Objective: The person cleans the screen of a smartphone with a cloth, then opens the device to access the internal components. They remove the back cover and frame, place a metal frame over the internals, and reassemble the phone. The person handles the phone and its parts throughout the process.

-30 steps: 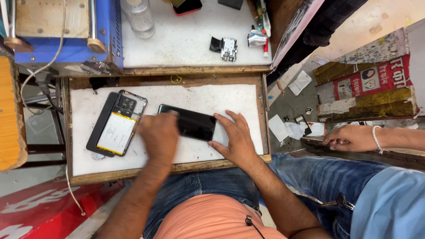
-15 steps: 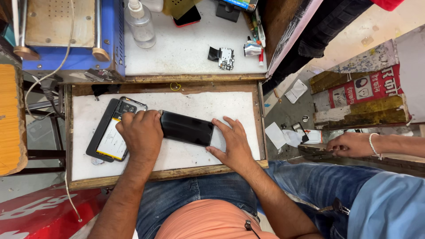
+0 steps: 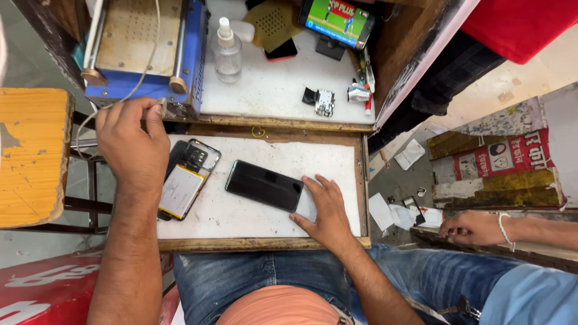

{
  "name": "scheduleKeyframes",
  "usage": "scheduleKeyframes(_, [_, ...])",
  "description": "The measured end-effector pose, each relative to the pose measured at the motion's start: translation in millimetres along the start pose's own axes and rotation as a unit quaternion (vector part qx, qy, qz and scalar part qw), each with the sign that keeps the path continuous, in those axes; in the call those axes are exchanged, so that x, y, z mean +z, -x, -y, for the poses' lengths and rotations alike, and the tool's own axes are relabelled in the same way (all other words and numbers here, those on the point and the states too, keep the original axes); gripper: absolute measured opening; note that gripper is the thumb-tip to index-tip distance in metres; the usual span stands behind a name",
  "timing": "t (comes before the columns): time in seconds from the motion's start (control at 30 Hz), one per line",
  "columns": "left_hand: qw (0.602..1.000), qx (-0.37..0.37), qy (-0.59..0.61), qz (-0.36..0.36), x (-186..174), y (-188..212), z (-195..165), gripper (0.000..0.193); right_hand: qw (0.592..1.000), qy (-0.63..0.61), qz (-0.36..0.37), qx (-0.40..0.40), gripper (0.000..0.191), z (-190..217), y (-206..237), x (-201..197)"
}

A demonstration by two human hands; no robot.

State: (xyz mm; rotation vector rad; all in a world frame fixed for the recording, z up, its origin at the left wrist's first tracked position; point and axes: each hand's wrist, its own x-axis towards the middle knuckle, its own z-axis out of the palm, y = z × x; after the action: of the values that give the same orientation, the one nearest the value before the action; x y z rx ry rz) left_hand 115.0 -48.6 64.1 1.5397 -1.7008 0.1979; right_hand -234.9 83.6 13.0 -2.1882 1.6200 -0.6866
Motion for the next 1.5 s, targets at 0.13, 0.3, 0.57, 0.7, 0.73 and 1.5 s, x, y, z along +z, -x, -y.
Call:
scheduleKeyframes(0.13, [0.998,-0.021,0.017,0.052,-8,3,0,0.006,1.0,0.004,0.002,0.012,0.089,7,0,-2])
scheduleKeyframes(0.3, [0.99,-0.083,-0.052,0.106,-26,35,24,0.01,1.0,0.012,-0.009,0.0,0.088,10,-7,-5])
scheduleKeyframes(0.57, [0.971,-0.032,0.067,0.226,-27,80,-16,0.049,1.0,0.006,-0.017,-0.025,0.085,5,-14,-10])
scheduleKeyframes(0.7, [0.927,0.103,0.072,0.353,1,82,-64,0.081,0.995,-0.02,-0.044,-0.089,0.082,-5,-20,-19])
scheduleKeyframes(0.73, [0.924,0.122,0.062,0.358,7,81,-74,0.085,0.992,-0.036,-0.048,-0.114,0.081,-7,-19,-22])
scheduleKeyframes(1.5, [0.213,-0.294,0.85,0.382,34,145,-103,0.1,0.755,-0.642,0.021,0.127,0.076,17,-42,14])
